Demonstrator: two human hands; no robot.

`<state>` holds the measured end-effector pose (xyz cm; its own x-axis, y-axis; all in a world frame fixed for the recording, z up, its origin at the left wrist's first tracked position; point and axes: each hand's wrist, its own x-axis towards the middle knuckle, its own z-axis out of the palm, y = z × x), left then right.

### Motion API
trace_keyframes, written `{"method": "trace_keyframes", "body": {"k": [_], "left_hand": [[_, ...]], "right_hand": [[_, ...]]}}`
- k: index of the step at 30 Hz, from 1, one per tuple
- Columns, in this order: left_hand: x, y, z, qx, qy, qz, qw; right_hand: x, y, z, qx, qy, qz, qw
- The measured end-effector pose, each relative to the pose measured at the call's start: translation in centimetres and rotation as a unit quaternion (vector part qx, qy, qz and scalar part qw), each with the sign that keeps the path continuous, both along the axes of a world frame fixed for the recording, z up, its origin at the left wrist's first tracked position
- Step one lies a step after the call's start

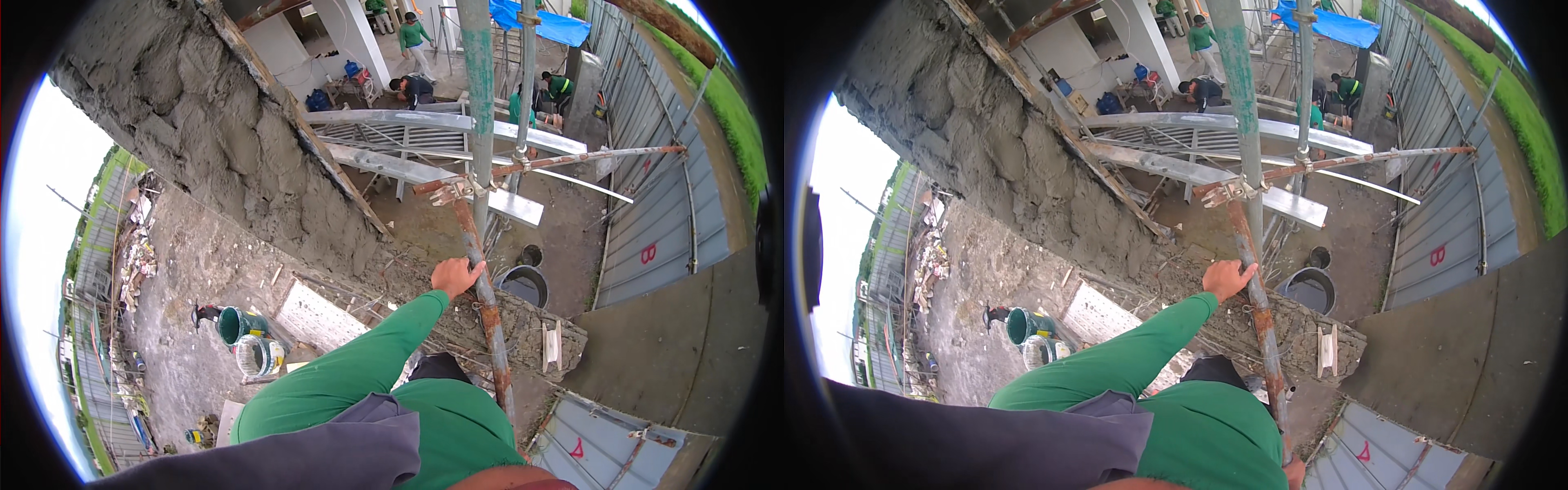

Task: The person assembles a metal scaffolding structure on a construction site. They connect metal poles using clamps and tighten them with a wrench while standing on the scaffolding platform.

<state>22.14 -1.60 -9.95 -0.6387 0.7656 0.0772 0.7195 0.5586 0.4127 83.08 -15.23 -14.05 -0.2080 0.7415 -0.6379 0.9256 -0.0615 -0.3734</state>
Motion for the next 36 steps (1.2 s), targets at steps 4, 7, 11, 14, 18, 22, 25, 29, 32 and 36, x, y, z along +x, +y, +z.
{"method": "trace_keyframes", "body": {"k": [4, 7, 11, 14, 18, 22, 25, 29, 32, 36], "left_hand": [[-0.4, -0.4, 0.0, 0.003, -0.002, 0.005, 1.0], [-0.3, -0.1, 0.1, 0.014, -0.001, 0.005, 1.0], [-0.3, 0.7, -0.3, -0.02, -0.002, 0.007, 1.0], [0.0, 0.8, -0.4, -0.062, -0.006, 0.019, 0.998], [0.2, 0.9, -0.5, -0.038, 0.008, 0.013, 0.999], [-0.2, 0.8, -0.2, -0.066, 0.01, 0.022, 0.998], [-0.1, 0.7, -0.3, -0.072, -0.005, 0.028, 0.997], [-0.2, 1.0, -0.2, -0.071, -0.008, 0.024, 0.997], [-0.4, 0.7, -0.3, -0.068, -0.002, 0.026, 0.997], [0.0, 1.0, -0.5, -0.07, 0.003, 0.022, 0.997]], "right_hand": [[4.7, -0.2, -8.0, -0.025, 0.001, 0.03, 0.999], [5.3, -1.2, -9.7, 0.011, -0.005, 0.042, 0.999], [1.0, 0.2, -2.7, -0.005, -0.009, 0.018, 1.0], [-0.1, 0.5, 0.2, 0.001, -0.018, 0.019, 1.0], [0.1, 0.6, 0.7, -0.001, -0.009, 0.032, 0.999], [-0.4, 0.8, 0.6, -0.012, -0.026, 0.046, 0.999], [-0.9, 0.7, 1.3, -0.028, -0.009, 0.027, 0.999], [-0.6, 0.1, 0.7, -0.013, -0.004, 0.03, 0.999], [-0.3, 0.4, 0.2, -0.014, -0.01, 0.039, 0.999], [0.1, 0.7, 0.1, -0.028, -0.013, 0.036, 0.999]]}}
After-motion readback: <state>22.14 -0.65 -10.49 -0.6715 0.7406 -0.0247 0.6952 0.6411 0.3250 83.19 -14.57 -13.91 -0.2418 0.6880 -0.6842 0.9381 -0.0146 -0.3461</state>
